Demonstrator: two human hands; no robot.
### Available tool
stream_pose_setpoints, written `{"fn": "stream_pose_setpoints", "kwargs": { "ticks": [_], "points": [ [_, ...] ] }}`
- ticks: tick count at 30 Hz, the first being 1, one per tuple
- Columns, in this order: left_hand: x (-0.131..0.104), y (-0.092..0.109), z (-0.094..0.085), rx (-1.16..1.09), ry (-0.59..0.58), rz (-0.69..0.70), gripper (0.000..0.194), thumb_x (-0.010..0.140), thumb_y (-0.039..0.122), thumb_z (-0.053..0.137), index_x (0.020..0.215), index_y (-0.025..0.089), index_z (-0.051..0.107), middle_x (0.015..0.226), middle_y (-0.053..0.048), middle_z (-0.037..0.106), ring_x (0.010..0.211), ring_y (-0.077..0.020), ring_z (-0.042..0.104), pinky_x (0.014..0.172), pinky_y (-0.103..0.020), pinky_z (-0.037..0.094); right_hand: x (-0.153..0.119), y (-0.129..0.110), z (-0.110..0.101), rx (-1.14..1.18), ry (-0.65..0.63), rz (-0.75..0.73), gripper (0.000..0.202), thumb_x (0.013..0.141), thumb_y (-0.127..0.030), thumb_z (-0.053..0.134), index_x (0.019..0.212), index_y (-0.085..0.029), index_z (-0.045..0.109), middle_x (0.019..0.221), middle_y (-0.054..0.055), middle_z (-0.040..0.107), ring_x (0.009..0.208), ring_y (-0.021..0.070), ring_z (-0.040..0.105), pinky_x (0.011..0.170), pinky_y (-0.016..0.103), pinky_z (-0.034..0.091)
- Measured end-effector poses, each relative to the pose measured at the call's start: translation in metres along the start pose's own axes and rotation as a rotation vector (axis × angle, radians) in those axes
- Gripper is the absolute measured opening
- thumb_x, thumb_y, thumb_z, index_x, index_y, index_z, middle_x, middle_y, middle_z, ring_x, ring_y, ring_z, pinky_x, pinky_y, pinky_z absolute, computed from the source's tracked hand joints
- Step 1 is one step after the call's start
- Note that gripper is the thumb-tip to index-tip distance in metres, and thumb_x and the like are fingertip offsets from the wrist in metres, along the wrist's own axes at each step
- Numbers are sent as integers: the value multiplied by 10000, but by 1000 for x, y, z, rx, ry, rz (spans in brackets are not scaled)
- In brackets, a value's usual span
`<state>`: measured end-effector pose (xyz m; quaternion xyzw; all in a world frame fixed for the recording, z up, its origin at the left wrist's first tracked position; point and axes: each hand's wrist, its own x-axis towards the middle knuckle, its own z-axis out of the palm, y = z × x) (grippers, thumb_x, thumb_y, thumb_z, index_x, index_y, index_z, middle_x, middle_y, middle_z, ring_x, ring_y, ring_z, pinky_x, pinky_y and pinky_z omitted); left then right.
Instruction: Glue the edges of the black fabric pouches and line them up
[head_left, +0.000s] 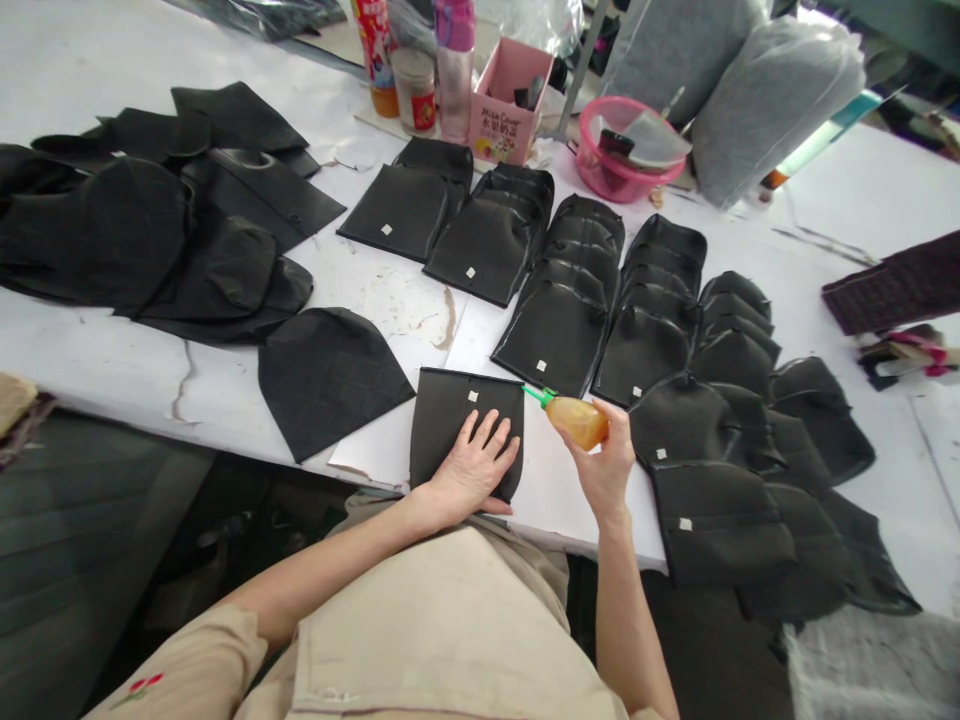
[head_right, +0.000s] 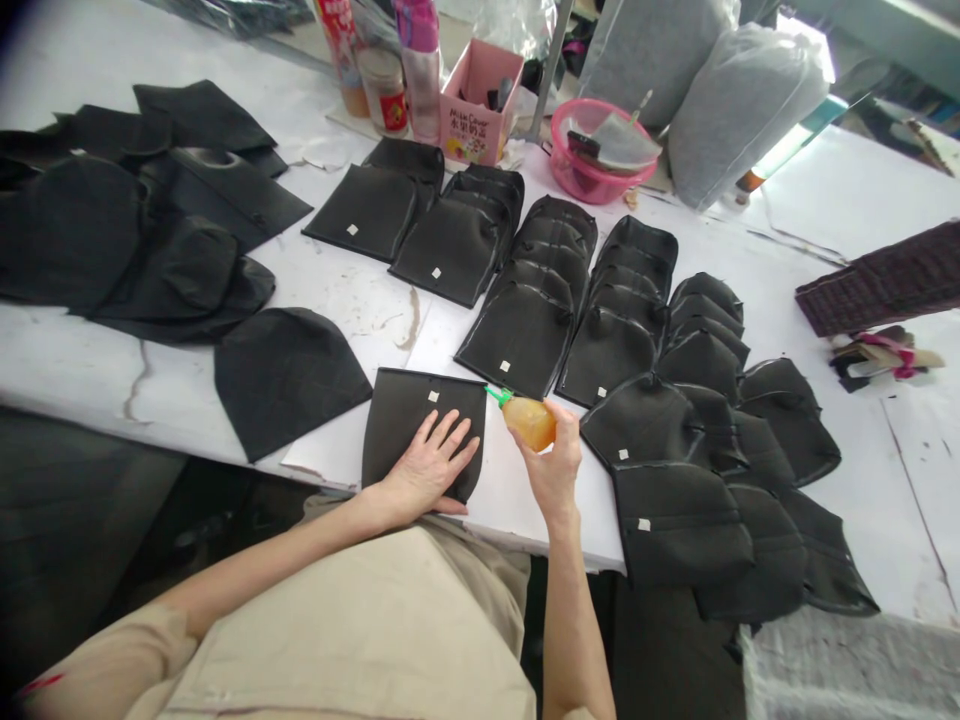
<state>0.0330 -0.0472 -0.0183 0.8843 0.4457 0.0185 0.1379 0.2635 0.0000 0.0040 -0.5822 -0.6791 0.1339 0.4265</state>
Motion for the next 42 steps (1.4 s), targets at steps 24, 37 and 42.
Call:
{"fn": "stream_pose_setpoints", "kwargs": {
  "ticks": [24,37,42],
  "points": [
    [0,0,-2,15,-3,4,1059,738,785,792,1511,107,536,1604,-293,462,1525,-500,371,1236,-693,239,9,-3,-4,-81,-65,-157,459,938,-479,760,1300,-242,605,1124,77,705,1019,265,698,898,419,588],
    [0,1,-4,6,-19,2,1057,726,768,815,1504,106,544,1594,-300,471,1526,-493,378,1233,-695,253,11,-3,-1,-102,-49,-146,462,946,-501,740,1302,-240,604,1119,78,701,1003,265,695,890,416,584],
    [1,1,-7,9,-23,-4,1047,725,768,816,1499,114,554,1593,-290,479,1528,-488,377,1237,-688,245,5,-6,-9,-95,-77,-129,482,934,-502,759,1312,-247,603,1140,82,704,1023,269,696,900,418,583]
  ]
}}
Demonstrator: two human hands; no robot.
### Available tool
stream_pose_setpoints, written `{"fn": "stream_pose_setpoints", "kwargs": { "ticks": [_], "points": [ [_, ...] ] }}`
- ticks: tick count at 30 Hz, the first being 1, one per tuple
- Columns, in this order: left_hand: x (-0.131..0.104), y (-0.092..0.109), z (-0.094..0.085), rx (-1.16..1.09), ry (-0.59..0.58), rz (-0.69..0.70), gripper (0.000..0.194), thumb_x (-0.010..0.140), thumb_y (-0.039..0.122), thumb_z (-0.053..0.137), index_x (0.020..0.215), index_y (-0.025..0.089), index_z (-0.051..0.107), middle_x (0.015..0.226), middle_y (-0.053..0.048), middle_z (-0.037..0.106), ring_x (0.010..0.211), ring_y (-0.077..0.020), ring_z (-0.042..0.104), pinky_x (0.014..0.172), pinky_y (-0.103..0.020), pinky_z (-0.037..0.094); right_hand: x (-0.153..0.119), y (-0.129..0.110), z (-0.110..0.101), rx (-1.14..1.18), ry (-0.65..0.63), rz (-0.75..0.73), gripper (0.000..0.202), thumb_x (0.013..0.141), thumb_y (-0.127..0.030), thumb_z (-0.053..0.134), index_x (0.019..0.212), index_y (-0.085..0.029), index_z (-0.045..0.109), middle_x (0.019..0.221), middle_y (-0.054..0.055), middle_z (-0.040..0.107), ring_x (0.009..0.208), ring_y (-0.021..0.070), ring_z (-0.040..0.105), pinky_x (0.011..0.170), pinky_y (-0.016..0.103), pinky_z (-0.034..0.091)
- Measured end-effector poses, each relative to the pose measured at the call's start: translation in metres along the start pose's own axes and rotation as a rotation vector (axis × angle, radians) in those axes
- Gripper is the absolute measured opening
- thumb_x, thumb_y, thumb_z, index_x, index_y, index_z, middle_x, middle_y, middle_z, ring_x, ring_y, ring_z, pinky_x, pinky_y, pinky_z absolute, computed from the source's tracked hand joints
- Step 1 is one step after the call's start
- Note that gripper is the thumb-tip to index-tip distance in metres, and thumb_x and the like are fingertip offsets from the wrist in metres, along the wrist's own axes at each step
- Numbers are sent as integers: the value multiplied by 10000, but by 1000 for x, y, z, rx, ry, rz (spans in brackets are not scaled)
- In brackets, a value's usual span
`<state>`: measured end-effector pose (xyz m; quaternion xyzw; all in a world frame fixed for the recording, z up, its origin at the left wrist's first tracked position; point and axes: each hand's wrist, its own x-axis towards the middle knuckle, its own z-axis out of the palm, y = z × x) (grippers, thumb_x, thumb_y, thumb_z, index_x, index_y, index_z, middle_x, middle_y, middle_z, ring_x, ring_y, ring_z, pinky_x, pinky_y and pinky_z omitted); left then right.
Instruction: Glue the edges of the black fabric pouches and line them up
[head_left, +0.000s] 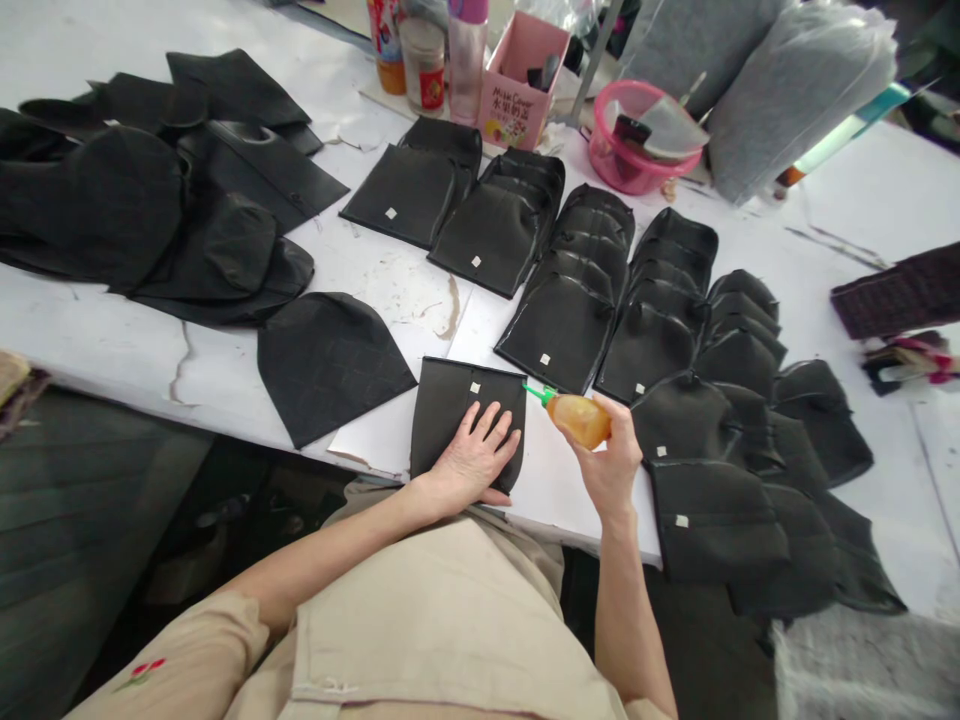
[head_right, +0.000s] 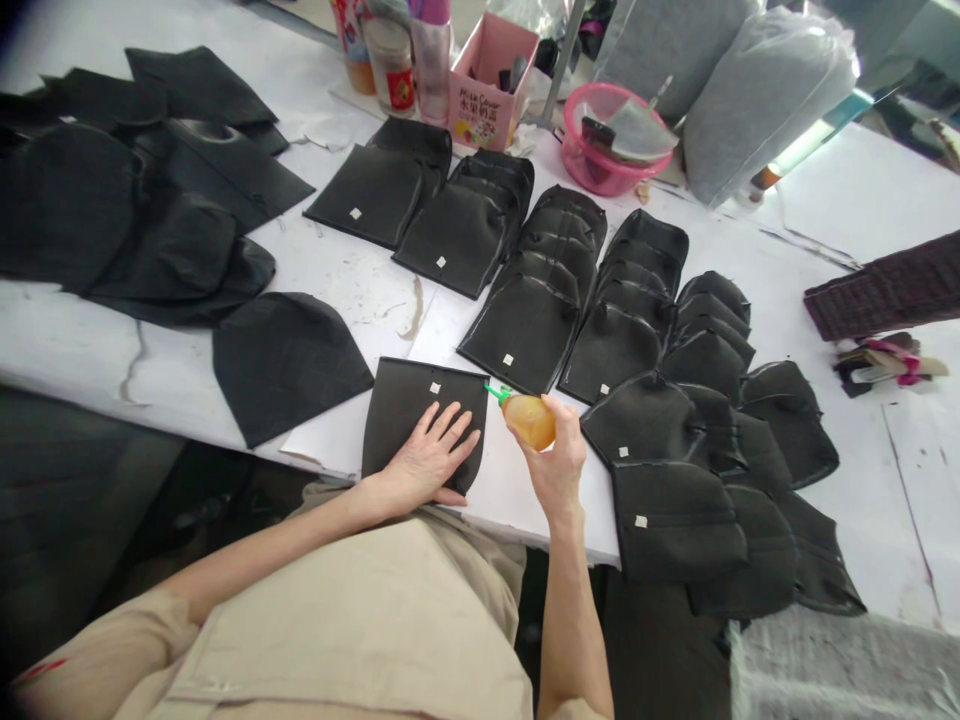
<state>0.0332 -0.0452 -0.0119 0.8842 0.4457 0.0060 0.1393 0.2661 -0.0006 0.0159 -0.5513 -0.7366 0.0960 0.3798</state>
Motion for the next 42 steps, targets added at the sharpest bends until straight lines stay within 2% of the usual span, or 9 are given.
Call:
{"fn": "stream_pose_setpoints", "kwargs": {
  "ticks": [10,17,25,32,36,42],
  "points": [
    [-2,-3,9,2,39,17,1074,732,784,797,1511,92,539,1594,-296,470,1534,-504,350,1245,-697,221,-12,-10,-7,-13,-12,20,464,940,-483,759,1310,-252,603,1140,77,700,1025,265,693,899,409,585],
    [-2,-1,4,-9,19,1,1046,747,761,801,1516,101,542,1615,-284,452,1544,-484,342,1258,-676,215,-21,-13,-13,-5,-13,39,478,924,-479,776,1307,-245,610,1132,84,699,1010,271,696,890,424,602],
    [-1,0,-3,-15,-11,-12,1033,753,754,803,1508,95,551,1601,-276,476,1542,-475,354,1267,-670,220,-32,-16,-13,14,-7,112,531,902,-565,778,1293,-243,618,1129,88,689,1015,274,699,875,417,607],
    [-2,-1,3,-4,10,1,1041,742,769,802,1496,93,558,1592,-272,487,1536,-476,363,1259,-678,231,-24,-7,0,21,53,78,483,919,-527,770,1277,-242,616,1120,73,700,1008,261,690,898,414,583],
    [-2,-2,5,-2,23,4,1043,747,773,795,1502,97,551,1595,-270,485,1538,-474,361,1260,-680,223,-16,-2,7,22,72,109,478,921,-541,757,1262,-237,617,1108,70,696,996,261,688,893,417,579],
    [-2,-1,3,-7,17,7,1044,750,764,798,1505,88,547,1600,-272,478,1537,-478,361,1261,-680,220,-16,-2,5,16,62,94,492,915,-538,770,1273,-236,620,1115,69,697,1013,265,692,909,424,582]
  ]
}}
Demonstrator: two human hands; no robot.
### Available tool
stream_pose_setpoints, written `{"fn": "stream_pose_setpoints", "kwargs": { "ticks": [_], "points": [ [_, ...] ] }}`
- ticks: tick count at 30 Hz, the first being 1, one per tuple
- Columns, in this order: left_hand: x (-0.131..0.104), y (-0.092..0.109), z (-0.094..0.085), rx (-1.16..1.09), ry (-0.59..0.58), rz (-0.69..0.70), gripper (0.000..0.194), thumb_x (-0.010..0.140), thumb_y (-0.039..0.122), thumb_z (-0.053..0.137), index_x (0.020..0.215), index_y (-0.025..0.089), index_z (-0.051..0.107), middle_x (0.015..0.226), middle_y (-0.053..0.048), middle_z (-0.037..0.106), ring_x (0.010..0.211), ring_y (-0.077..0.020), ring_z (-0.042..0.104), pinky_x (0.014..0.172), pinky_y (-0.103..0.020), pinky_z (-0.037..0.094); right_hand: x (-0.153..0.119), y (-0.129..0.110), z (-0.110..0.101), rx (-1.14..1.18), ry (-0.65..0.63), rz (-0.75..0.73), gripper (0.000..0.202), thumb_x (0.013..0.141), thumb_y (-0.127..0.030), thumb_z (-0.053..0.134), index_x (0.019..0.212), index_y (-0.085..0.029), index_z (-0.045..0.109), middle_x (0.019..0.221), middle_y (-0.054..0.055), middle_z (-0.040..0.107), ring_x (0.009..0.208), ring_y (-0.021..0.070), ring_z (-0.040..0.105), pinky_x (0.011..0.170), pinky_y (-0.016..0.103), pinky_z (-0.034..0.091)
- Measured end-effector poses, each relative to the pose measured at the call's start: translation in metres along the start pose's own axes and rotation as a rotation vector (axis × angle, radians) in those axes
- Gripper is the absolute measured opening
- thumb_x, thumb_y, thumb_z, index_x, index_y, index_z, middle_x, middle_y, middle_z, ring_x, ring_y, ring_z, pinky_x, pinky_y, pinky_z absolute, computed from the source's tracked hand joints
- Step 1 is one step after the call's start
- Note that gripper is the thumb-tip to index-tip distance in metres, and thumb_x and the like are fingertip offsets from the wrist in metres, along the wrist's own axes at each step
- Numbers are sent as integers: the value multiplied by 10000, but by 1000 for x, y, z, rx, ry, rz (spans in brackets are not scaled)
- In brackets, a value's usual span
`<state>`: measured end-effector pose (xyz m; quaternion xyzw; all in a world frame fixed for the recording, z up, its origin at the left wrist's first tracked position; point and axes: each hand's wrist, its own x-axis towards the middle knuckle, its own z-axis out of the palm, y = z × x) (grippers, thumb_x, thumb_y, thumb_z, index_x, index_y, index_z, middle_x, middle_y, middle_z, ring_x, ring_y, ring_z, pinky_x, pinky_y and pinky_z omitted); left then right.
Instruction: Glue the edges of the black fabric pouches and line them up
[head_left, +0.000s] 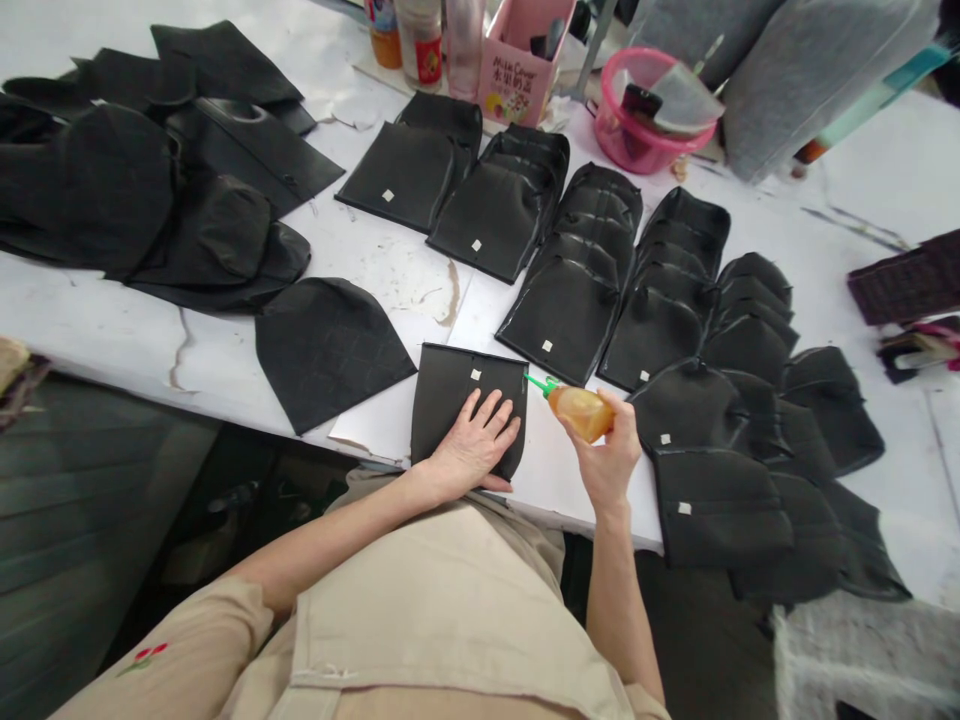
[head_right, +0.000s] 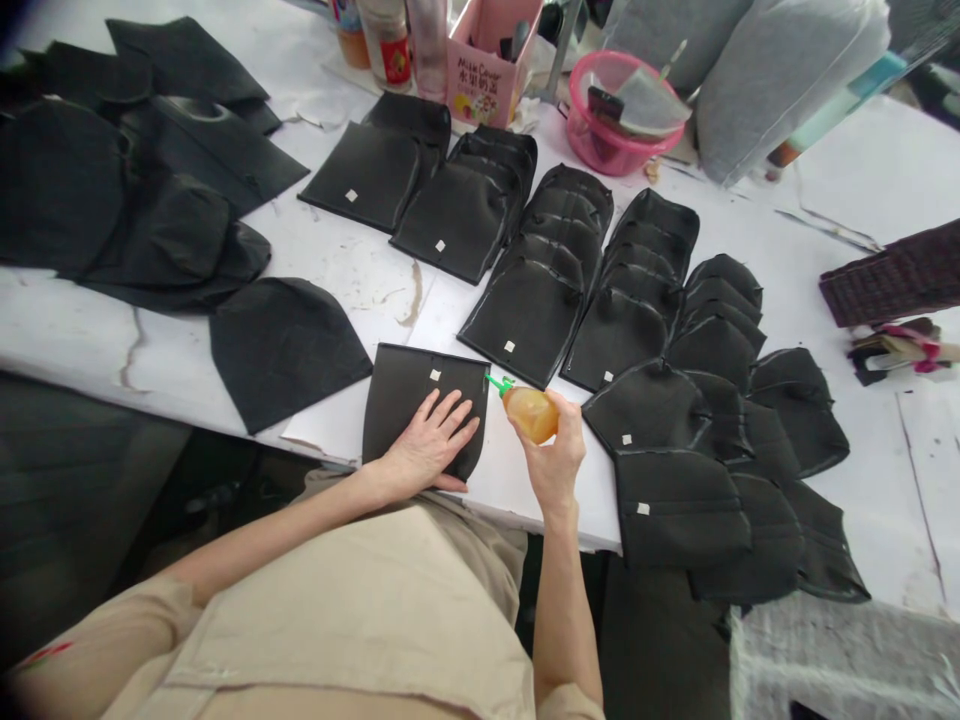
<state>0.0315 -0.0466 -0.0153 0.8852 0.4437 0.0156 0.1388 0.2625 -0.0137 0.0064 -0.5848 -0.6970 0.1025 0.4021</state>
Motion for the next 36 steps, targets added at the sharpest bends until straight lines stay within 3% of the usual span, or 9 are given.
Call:
{"fn": "stream_pose_setpoints", "kwargs": {
  "ticks": [15,24,36],
  "points": [
    [1,-2,-3,-24,-12,-12,997,752,735,818,1487,106,573,1595,-266,489,1545,-455,363,1277,-645,224,-21,-14,-23,-7,-54,35,517,915,-584,758,1273,-237,623,1097,80,703,1014,275,705,884,420,601],
    [1,-5,-5,-36,-7,-21,988,752,725,824,1459,79,582,1586,-255,505,1539,-426,387,1288,-595,242,-28,-21,-29,-17,-40,-11,486,926,-546,765,1280,-244,622,1105,77,713,1023,272,717,897,414,603],
    [1,-7,-5,-75,-29,-31,999,752,716,831,1465,69,565,1582,-258,506,1552,-420,367,1299,-588,222,-47,-21,-41,28,-73,33,506,898,-449,822,1316,-250,617,1156,76,702,1058,276,700,919,418,594]
  ]
}}
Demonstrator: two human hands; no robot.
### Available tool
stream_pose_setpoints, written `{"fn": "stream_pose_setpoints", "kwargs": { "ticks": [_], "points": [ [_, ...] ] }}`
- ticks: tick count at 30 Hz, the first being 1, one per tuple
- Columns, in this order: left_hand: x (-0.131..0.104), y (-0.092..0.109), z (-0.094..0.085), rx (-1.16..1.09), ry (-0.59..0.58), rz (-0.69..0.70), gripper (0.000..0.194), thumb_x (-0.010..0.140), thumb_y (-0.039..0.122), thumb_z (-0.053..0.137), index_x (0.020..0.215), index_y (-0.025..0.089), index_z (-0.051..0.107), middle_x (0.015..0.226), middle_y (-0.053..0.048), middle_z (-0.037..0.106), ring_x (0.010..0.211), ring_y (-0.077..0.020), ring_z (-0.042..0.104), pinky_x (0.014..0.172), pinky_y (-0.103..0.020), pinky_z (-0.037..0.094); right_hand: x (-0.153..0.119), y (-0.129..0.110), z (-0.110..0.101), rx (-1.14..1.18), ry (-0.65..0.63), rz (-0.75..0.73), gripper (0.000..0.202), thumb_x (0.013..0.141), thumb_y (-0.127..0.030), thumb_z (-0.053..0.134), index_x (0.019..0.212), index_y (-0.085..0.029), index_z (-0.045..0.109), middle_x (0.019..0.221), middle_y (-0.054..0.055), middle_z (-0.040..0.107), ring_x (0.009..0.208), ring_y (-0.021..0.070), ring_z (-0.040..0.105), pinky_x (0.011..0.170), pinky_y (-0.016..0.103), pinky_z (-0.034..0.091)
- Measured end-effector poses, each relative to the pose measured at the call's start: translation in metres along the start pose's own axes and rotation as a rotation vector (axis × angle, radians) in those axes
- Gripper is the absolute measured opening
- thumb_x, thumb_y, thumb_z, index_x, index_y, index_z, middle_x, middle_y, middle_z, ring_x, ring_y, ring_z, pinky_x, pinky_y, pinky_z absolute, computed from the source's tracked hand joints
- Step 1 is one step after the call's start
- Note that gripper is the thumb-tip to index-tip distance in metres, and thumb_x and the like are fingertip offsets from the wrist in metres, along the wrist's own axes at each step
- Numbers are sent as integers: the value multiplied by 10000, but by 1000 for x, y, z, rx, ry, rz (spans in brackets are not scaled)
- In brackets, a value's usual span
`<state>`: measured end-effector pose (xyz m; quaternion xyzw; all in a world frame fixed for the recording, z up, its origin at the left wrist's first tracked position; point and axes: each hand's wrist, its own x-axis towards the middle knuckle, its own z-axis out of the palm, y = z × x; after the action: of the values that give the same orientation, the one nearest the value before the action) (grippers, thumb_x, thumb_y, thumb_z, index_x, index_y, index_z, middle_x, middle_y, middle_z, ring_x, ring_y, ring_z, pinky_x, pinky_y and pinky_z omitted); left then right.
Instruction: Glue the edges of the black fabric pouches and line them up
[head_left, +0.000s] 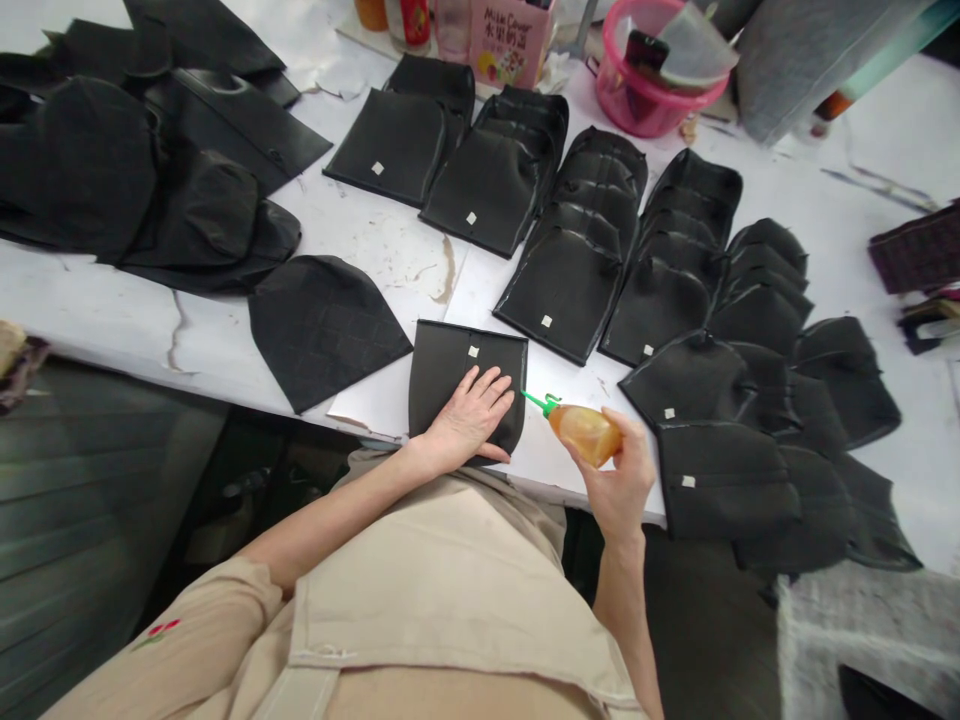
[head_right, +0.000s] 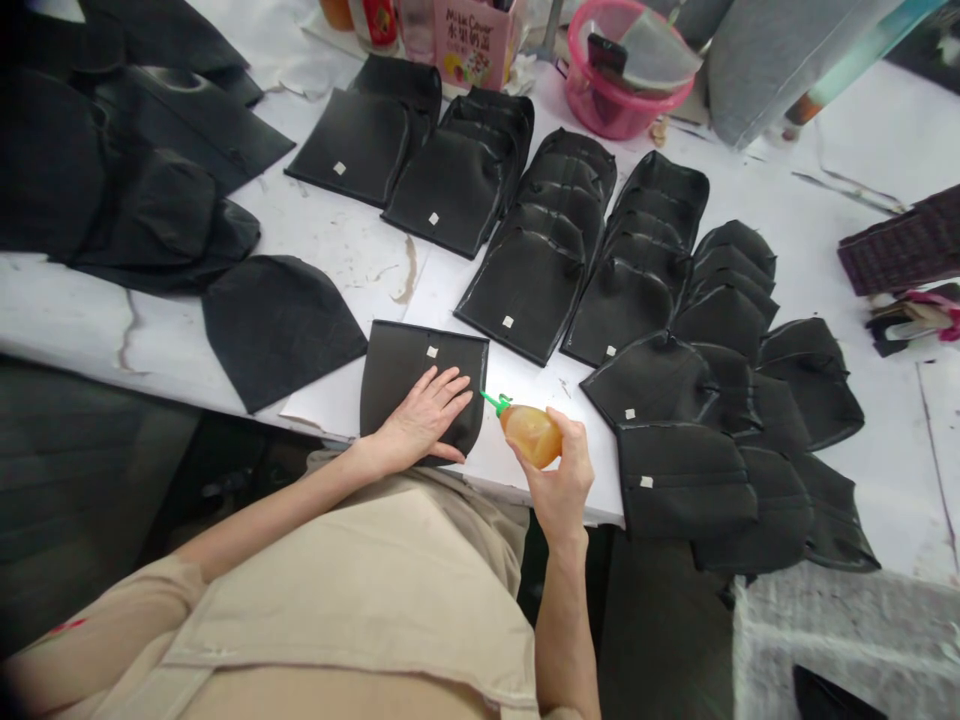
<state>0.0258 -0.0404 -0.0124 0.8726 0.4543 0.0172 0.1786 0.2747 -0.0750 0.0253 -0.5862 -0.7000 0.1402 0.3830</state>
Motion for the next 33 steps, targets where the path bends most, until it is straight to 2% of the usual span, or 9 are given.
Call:
{"fn": "stream_pose_setpoints", "kwargs": {
  "ticks": [11,16,33],
  "points": [
    [-2,-2,4,-26,67,15,992,728,672,873,1440,51,573,1556,-275,522,1538,-432,384,1297,-605,219,-16,-3,-8,-2,-12,39,520,885,-460,836,1310,-244,627,1128,71,698,1047,269,696,907,404,598],
    [-3,-3,7,-25,135,31,930,726,667,878,1419,112,599,1553,-249,538,1520,-430,416,1285,-602,243,-24,-6,-12,8,-12,56,530,869,-445,855,1308,-248,633,1131,72,702,1034,269,696,895,397,599],
    [-3,-5,8,-59,146,45,928,714,632,903,1399,89,592,1544,-269,534,1524,-436,409,1285,-622,255,-52,-9,-20,43,2,132,555,843,-444,876,1304,-248,635,1113,70,681,1003,270,687,838,404,601]
  ]
}}
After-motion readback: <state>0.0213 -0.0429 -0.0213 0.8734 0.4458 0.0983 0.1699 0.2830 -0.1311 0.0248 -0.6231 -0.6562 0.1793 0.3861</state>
